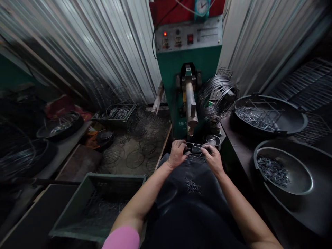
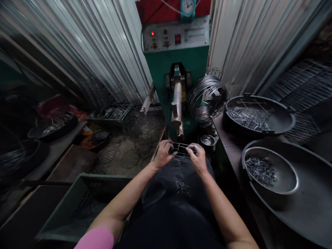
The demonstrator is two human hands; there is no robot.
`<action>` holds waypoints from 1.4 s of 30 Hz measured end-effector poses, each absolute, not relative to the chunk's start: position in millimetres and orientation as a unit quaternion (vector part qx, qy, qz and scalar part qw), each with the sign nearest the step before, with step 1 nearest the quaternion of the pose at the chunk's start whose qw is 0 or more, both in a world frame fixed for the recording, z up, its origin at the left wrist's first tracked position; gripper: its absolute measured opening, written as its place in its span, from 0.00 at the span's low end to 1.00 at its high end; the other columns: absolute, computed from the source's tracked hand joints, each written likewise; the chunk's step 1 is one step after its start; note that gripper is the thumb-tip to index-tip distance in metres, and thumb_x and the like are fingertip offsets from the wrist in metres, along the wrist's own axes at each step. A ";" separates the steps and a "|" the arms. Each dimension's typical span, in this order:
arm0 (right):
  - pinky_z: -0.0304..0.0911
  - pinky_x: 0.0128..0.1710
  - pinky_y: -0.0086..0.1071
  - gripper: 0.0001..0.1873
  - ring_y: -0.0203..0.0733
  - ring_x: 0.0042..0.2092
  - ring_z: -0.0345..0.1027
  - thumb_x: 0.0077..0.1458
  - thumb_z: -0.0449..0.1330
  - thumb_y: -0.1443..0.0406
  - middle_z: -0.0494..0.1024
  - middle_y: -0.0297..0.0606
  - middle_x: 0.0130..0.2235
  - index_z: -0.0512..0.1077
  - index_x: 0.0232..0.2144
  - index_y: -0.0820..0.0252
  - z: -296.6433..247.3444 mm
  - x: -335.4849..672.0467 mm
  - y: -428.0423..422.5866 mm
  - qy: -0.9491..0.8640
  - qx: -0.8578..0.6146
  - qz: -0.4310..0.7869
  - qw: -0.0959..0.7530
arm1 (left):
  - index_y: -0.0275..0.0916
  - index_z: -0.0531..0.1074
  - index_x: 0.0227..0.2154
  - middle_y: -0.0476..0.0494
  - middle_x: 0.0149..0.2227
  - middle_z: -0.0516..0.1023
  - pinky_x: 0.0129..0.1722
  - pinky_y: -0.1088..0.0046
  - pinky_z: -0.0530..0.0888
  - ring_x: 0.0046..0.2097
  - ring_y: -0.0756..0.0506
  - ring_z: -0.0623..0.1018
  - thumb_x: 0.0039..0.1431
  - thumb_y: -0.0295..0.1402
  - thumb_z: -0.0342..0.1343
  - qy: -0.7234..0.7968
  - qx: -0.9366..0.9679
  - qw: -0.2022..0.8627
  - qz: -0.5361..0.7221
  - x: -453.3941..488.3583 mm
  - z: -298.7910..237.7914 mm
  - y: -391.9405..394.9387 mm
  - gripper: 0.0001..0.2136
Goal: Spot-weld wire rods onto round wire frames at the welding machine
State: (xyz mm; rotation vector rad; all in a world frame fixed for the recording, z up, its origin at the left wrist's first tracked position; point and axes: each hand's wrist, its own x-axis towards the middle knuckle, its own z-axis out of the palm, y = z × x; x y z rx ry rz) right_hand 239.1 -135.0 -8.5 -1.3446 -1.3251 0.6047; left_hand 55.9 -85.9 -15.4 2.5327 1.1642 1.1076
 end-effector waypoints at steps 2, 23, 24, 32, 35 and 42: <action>0.60 0.42 0.36 0.10 0.41 0.37 0.66 0.51 0.58 0.58 0.72 0.37 0.32 0.68 0.25 0.57 -11.4 240.4 -130.2 -0.564 -0.563 0.259 0.546 | 0.38 0.65 0.30 0.39 0.40 0.70 0.45 0.61 0.67 0.45 0.42 0.70 0.47 0.31 0.60 0.378 0.840 0.068 0.383 56.3 -17.8 -81.9 0.09; 0.59 0.40 0.35 0.12 0.40 0.35 0.64 0.51 0.58 0.56 0.70 0.36 0.31 0.68 0.24 0.59 -13.4 243.6 -79.0 -0.567 -0.549 0.274 0.550 | 0.39 0.63 0.28 0.40 0.38 0.70 0.45 0.63 0.65 0.43 0.43 0.69 0.45 0.26 0.60 0.355 0.827 0.039 0.435 60.1 -31.5 -29.3 0.10; 0.59 0.40 0.35 0.12 0.40 0.35 0.64 0.50 0.58 0.56 0.70 0.36 0.30 0.68 0.24 0.58 -13.2 243.9 -78.5 -0.565 -0.550 0.273 0.551 | 0.38 0.63 0.28 0.40 0.39 0.70 0.46 0.62 0.65 0.44 0.43 0.69 0.45 0.26 0.60 0.354 0.827 0.040 0.434 60.7 -31.9 -28.9 0.10; 0.59 0.41 0.35 0.12 0.40 0.36 0.64 0.49 0.59 0.57 0.70 0.35 0.31 0.68 0.24 0.59 -14.7 245.3 -72.8 -0.544 -0.553 0.292 0.560 | 0.38 0.64 0.27 0.40 0.39 0.70 0.46 0.62 0.65 0.44 0.42 0.70 0.44 0.26 0.60 0.374 0.828 0.062 0.413 62.2 -25.9 -26.8 0.10; 0.59 0.40 0.34 0.12 0.40 0.36 0.63 0.49 0.59 0.56 0.70 0.35 0.30 0.68 0.25 0.59 -15.6 245.6 -70.9 -0.537 -0.554 0.304 0.559 | 0.38 0.64 0.27 0.40 0.40 0.71 0.46 0.62 0.65 0.45 0.42 0.70 0.44 0.26 0.61 0.389 0.826 0.083 0.399 63.2 -24.2 -26.5 0.10; 0.59 0.38 0.33 0.13 0.39 0.35 0.63 0.49 0.59 0.55 0.71 0.35 0.30 0.69 0.24 0.59 -18.9 248.0 -69.9 -0.532 -0.559 0.309 0.556 | 0.38 0.64 0.26 0.40 0.40 0.71 0.46 0.62 0.65 0.45 0.41 0.70 0.42 0.26 0.62 0.393 0.826 0.109 0.389 64.0 -20.2 -27.7 0.11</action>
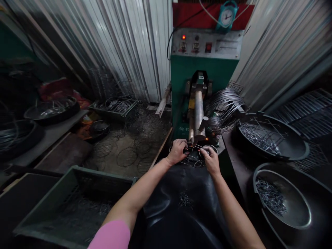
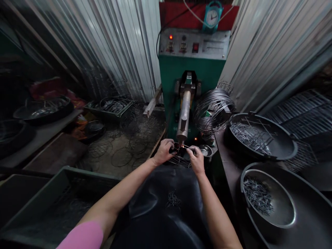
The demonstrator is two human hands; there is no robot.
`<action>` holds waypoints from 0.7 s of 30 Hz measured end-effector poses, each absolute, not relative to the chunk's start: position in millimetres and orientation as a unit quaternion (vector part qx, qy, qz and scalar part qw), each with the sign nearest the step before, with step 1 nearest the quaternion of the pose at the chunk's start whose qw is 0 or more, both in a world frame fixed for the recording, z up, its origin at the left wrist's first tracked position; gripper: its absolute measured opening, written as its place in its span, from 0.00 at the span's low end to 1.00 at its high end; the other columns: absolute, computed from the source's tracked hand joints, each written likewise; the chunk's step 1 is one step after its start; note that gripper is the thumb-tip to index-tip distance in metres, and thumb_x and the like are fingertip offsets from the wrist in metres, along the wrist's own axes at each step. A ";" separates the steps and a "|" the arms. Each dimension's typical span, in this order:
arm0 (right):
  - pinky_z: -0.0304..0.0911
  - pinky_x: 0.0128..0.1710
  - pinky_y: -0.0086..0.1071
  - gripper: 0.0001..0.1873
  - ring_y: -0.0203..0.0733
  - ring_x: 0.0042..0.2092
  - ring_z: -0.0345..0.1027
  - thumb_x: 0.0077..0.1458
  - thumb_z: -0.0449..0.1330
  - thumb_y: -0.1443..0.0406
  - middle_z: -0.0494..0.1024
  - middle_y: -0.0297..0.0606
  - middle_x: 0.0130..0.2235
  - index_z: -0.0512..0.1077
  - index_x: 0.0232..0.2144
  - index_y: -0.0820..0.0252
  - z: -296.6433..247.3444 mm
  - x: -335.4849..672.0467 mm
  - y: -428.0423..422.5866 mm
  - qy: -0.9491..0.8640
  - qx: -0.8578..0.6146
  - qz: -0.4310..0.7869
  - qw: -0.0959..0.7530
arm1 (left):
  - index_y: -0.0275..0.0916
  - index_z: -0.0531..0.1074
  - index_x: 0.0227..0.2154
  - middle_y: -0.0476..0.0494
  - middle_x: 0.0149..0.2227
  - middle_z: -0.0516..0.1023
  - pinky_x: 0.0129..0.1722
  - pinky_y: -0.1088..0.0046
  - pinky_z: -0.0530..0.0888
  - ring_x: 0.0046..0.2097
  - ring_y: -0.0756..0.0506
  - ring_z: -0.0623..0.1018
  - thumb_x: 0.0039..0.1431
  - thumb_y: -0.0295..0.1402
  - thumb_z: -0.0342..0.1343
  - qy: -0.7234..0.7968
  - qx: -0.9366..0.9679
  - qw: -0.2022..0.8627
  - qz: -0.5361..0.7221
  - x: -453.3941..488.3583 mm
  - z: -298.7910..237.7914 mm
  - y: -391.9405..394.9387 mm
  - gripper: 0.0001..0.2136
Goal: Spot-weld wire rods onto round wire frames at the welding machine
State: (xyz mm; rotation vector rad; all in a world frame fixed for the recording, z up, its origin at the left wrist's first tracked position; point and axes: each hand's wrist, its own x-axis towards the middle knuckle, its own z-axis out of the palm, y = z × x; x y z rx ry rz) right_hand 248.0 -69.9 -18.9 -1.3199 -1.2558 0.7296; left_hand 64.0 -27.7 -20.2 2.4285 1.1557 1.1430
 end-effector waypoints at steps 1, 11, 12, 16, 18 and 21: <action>0.59 0.38 0.33 0.13 0.39 0.35 0.63 0.48 0.59 0.55 0.71 0.34 0.30 0.69 0.24 0.59 -18.2 247.9 -70.1 -0.532 -0.562 0.305 0.554 | 0.38 0.64 0.26 0.39 0.40 0.71 0.46 0.62 0.65 0.45 0.41 0.70 0.42 0.26 0.62 0.394 0.827 0.113 0.385 63.7 -19.0 -27.7 0.11; 0.59 0.45 0.38 0.12 0.43 0.41 0.67 0.47 0.60 0.55 0.75 0.38 0.37 0.73 0.27 0.59 -26.0 263.0 -72.9 -0.535 -0.557 0.319 0.550 | 0.38 0.64 0.28 0.37 0.44 0.71 0.49 0.60 0.65 0.49 0.40 0.69 0.40 0.35 0.65 0.357 0.843 0.133 0.379 55.0 -14.3 -28.5 0.15; 0.59 0.46 0.38 0.12 0.44 0.43 0.67 0.47 0.61 0.55 0.75 0.39 0.39 0.74 0.28 0.58 -31.4 269.8 -74.5 -0.532 -0.555 0.328 0.549 | 0.38 0.64 0.29 0.36 0.46 0.70 0.50 0.59 0.64 0.50 0.40 0.69 0.40 0.37 0.65 0.348 0.845 0.138 0.382 51.1 -13.6 -30.0 0.16; 0.61 0.45 0.39 0.15 0.44 0.43 0.68 0.46 0.61 0.54 0.77 0.39 0.39 0.74 0.32 0.58 -55.4 294.9 -81.9 -0.505 -0.558 0.369 0.545 | 0.38 0.64 0.29 0.35 0.51 0.67 0.52 0.60 0.64 0.54 0.40 0.67 0.50 0.41 0.57 0.382 0.813 0.165 0.408 26.6 -14.7 -34.3 0.12; 0.62 0.43 0.38 0.17 0.43 0.41 0.69 0.46 0.61 0.53 0.78 0.38 0.37 0.74 0.34 0.58 -64.7 301.5 -84.0 -0.487 -0.555 0.383 0.555 | 0.38 0.65 0.29 0.36 0.50 0.67 0.53 0.59 0.64 0.54 0.41 0.67 0.55 0.39 0.52 0.442 0.772 0.157 0.430 13.7 -20.0 -36.9 0.08; 0.62 0.43 0.37 0.14 0.42 0.40 0.69 0.45 0.61 0.54 0.77 0.36 0.35 0.74 0.30 0.58 -70.8 305.0 -85.0 -0.477 -0.538 0.400 0.569 | 0.37 0.67 0.34 0.35 0.51 0.66 0.54 0.57 0.62 0.55 0.40 0.66 0.56 0.38 0.51 0.506 0.735 0.121 0.434 5.2 -34.1 -51.1 0.09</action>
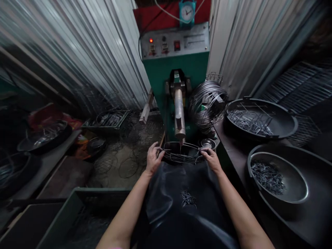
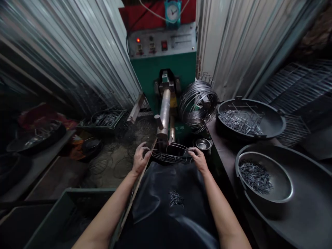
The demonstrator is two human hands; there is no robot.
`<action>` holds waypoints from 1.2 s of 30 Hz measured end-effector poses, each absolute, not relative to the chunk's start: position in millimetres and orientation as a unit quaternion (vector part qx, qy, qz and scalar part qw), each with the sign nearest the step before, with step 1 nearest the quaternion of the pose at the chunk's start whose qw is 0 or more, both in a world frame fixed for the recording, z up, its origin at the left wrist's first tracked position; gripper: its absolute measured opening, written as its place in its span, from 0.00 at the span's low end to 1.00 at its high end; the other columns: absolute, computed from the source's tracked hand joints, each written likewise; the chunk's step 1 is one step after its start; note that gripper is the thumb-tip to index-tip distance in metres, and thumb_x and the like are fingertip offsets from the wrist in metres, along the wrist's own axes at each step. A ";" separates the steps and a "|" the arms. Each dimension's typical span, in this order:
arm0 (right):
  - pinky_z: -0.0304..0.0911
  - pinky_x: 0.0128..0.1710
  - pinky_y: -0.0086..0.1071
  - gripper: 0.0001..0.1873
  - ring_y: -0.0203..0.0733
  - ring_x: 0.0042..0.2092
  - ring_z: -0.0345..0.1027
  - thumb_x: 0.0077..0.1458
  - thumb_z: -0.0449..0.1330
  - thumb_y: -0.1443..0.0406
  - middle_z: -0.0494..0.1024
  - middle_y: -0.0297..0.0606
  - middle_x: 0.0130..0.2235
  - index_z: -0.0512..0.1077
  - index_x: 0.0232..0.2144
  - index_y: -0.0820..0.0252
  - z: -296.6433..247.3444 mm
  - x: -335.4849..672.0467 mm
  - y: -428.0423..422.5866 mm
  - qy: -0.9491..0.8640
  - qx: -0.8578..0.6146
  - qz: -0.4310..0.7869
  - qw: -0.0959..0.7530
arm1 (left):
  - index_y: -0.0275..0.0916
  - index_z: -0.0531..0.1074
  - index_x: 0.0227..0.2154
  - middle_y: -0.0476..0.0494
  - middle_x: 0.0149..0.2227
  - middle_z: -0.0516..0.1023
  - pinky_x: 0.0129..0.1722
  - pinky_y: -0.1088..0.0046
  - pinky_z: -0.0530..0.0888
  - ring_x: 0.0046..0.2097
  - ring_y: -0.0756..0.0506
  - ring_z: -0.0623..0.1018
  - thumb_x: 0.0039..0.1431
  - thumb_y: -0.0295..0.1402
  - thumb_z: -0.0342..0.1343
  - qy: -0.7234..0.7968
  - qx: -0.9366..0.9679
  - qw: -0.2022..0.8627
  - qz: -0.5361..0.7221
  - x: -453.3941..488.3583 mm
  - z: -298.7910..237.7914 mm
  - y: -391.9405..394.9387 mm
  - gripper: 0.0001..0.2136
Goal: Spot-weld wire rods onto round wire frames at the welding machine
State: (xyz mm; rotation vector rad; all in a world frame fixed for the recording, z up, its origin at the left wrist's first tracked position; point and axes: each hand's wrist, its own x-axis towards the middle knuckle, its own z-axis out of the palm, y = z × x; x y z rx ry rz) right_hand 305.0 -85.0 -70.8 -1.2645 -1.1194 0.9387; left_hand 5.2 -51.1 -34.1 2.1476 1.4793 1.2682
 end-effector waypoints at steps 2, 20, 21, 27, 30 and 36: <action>0.62 0.45 0.37 0.13 0.42 0.40 0.69 0.45 0.61 0.55 0.77 0.36 0.35 0.75 0.29 0.58 -69.7 305.3 -85.3 -0.483 -0.531 0.408 0.565 | 0.36 0.67 0.39 0.33 0.52 0.64 0.54 0.56 0.63 0.56 0.38 0.65 0.54 0.38 0.54 0.522 0.724 0.084 0.443 11.6 -46.4 -71.4 0.13; 0.63 0.42 0.38 0.10 0.44 0.39 0.68 0.50 0.58 0.57 0.75 0.38 0.34 0.74 0.30 0.55 -17.1 281.1 -130.5 -0.561 -0.532 0.298 0.559 | 0.38 0.66 0.38 0.38 0.47 0.68 0.49 0.60 0.69 0.48 0.42 0.71 0.41 0.36 0.66 0.461 0.513 0.464 0.555 145.8 -63.5 -119.5 0.21; 0.63 0.42 0.38 0.10 0.44 0.38 0.67 0.50 0.58 0.57 0.75 0.38 0.33 0.74 0.30 0.55 -12.9 279.0 -131.9 -0.568 -0.535 0.288 0.555 | 0.38 0.66 0.38 0.40 0.46 0.68 0.47 0.63 0.70 0.46 0.44 0.72 0.39 0.34 0.66 0.444 0.461 0.516 0.569 148.2 -61.1 -121.0 0.22; 0.63 0.44 0.38 0.10 0.43 0.40 0.68 0.50 0.59 0.57 0.75 0.38 0.34 0.75 0.31 0.54 -15.8 282.9 -132.0 -0.592 -0.529 0.293 0.533 | 0.39 0.63 0.40 0.47 0.35 0.71 0.41 0.71 0.70 0.39 0.49 0.74 0.34 0.27 0.67 0.428 0.286 0.604 0.609 154.2 -52.1 -118.1 0.27; 0.62 0.46 0.40 0.10 0.44 0.42 0.69 0.48 0.60 0.57 0.76 0.40 0.37 0.76 0.30 0.56 -30.9 289.9 -133.4 -0.571 -0.535 0.312 0.539 | 0.38 0.62 0.39 0.49 0.31 0.71 0.40 0.72 0.70 0.36 0.51 0.74 0.35 0.28 0.66 0.448 0.265 0.594 0.613 143.5 -53.6 -111.6 0.26; 0.61 0.49 0.42 0.11 0.46 0.45 0.70 0.47 0.61 0.56 0.77 0.40 0.39 0.76 0.29 0.56 -47.8 278.7 -134.6 -0.551 -0.547 0.347 0.527 | 0.39 0.62 0.37 0.51 0.32 0.69 0.37 0.71 0.72 0.33 0.52 0.73 0.35 0.29 0.66 0.452 0.247 0.608 0.604 116.0 -53.5 -105.7 0.24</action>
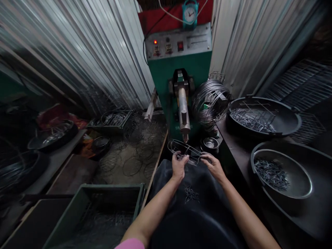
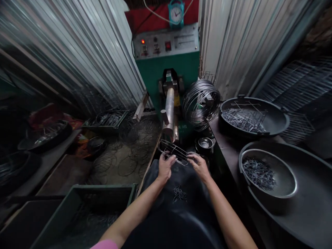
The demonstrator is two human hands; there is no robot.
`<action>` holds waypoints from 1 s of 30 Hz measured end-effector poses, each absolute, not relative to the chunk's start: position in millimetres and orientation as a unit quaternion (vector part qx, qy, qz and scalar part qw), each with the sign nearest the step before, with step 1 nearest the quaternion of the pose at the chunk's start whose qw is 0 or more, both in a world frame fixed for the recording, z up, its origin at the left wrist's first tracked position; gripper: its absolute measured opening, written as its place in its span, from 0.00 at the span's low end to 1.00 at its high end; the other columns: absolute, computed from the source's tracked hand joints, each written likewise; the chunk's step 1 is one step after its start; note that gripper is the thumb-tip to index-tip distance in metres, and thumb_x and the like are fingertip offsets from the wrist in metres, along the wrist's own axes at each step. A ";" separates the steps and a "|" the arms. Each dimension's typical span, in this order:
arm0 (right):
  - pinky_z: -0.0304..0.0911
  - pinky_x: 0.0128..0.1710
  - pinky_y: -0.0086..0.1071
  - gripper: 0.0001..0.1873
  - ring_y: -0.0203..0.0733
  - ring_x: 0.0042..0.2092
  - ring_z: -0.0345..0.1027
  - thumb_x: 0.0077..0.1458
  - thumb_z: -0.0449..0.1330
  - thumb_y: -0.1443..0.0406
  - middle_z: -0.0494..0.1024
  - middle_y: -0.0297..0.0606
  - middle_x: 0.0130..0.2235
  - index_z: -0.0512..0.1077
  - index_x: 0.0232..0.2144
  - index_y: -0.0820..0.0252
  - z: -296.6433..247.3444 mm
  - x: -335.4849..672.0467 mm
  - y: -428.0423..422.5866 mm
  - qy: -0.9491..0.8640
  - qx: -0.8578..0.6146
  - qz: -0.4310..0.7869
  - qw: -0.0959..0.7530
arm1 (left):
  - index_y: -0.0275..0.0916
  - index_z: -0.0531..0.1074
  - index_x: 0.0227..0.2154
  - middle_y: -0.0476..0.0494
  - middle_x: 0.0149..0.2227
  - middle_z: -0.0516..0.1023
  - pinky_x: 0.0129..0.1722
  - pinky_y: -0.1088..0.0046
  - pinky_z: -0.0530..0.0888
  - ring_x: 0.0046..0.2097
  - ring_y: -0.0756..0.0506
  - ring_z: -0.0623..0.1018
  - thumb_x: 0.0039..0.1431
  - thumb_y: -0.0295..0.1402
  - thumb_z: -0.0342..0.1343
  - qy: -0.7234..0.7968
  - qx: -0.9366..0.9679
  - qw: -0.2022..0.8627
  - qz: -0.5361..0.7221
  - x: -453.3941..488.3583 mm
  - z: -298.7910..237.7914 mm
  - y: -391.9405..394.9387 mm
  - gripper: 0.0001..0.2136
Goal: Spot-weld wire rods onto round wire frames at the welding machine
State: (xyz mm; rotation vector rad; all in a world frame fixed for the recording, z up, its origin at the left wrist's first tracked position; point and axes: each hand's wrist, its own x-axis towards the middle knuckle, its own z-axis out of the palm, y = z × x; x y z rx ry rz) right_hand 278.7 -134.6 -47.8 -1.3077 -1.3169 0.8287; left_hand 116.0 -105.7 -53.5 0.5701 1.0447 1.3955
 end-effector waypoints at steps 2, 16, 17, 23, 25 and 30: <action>0.62 0.47 0.42 0.10 0.46 0.44 0.70 0.48 0.61 0.57 0.78 0.40 0.38 0.76 0.30 0.56 -44.1 269.1 -131.8 -0.559 -0.538 0.352 0.524 | 0.39 0.63 0.36 0.51 0.33 0.68 0.36 0.69 0.73 0.33 0.52 0.73 0.36 0.30 0.65 0.445 0.211 0.627 0.604 109.8 -50.8 -104.8 0.22; 0.65 0.45 0.41 0.12 0.45 0.42 0.71 0.52 0.56 0.60 0.77 0.39 0.40 0.73 0.39 0.54 -92.7 344.4 -287.5 -0.499 -0.741 0.165 0.418 | 0.40 0.64 0.31 0.55 0.27 0.70 0.44 0.56 0.73 0.33 0.52 0.73 0.40 0.26 0.61 0.492 0.187 0.661 0.536 71.5 -51.0 -92.0 0.14; 0.65 0.45 0.41 0.11 0.46 0.42 0.71 0.52 0.55 0.60 0.77 0.40 0.39 0.73 0.38 0.54 -99.1 358.6 -313.7 -0.471 -0.778 0.133 0.393 | 0.39 0.64 0.29 0.55 0.27 0.70 0.45 0.55 0.73 0.33 0.52 0.73 0.41 0.26 0.60 0.495 0.189 0.663 0.529 71.6 -51.5 -90.8 0.12; 0.65 0.36 0.39 0.13 0.52 0.39 0.72 0.51 0.53 0.68 0.77 0.52 0.39 0.73 0.38 0.64 -104.2 444.1 -432.1 -0.180 -0.977 0.039 0.108 | 0.37 0.62 0.24 0.55 0.27 0.69 0.48 0.52 0.71 0.33 0.52 0.72 0.41 0.25 0.58 0.507 0.186 0.659 0.523 75.0 -43.9 -104.0 0.09; 0.64 0.36 0.37 0.14 0.51 0.41 0.72 0.53 0.52 0.68 0.76 0.53 0.41 0.72 0.41 0.67 -99.8 458.5 -443.1 -0.155 -0.985 0.073 0.034 | 0.37 0.62 0.24 0.55 0.27 0.69 0.49 0.51 0.70 0.34 0.52 0.72 0.40 0.24 0.58 0.504 0.190 0.655 0.530 75.8 -40.2 -110.7 0.09; 0.62 0.35 0.31 0.14 0.48 0.43 0.71 0.55 0.52 0.67 0.75 0.53 0.43 0.72 0.43 0.66 -96.8 459.0 -423.1 -0.223 -0.962 0.150 -0.051 | 0.37 0.63 0.23 0.55 0.25 0.69 0.48 0.52 0.70 0.33 0.51 0.72 0.39 0.24 0.59 0.491 0.186 0.655 0.543 77.5 -33.0 -121.6 0.09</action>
